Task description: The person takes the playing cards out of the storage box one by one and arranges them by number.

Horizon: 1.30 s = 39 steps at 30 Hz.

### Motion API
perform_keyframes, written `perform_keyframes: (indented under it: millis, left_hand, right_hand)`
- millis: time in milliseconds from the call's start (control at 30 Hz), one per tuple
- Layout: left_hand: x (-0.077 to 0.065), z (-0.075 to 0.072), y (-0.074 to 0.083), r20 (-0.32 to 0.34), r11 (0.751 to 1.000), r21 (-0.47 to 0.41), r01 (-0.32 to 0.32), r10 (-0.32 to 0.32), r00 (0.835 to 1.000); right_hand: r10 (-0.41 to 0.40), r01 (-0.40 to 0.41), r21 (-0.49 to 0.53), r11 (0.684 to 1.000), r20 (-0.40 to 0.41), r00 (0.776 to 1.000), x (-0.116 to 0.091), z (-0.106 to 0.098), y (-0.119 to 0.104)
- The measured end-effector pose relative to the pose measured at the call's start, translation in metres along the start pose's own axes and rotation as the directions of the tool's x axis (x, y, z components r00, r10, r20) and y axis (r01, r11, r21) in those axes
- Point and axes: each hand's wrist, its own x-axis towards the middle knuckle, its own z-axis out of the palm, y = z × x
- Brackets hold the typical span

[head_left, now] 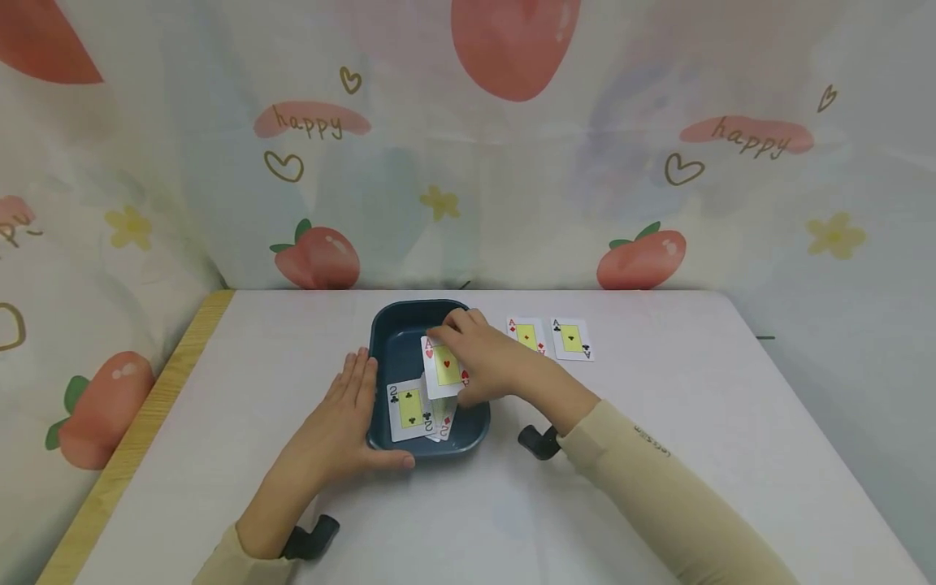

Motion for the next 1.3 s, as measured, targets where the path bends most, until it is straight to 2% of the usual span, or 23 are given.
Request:
perform_keyframes:
  millis: [500,1067,1300]
  left_hand:
    - [-0.002,0.002,0.000,-0.027,1.000,0.002,0.008,-0.008,1.000]
    - [0.000,0.000,0.001,-0.018,1.000,-0.001,-0.005,0.005,1.000]
    - [0.000,0.002,0.001,-0.017,1.000,0.007,-0.006,0.007,1.000]
  right_hand:
    - [0.073,-0.073,-0.013,0.997,-0.005,0.997,-0.011,-0.014,0.020]
    - [0.145,-0.145,-0.022,0.989,0.001,0.989,-0.038,-0.022,0.067]
    - [0.159,-0.160,-0.005,0.987,-0.008,0.987,-0.046,-0.026,0.079]
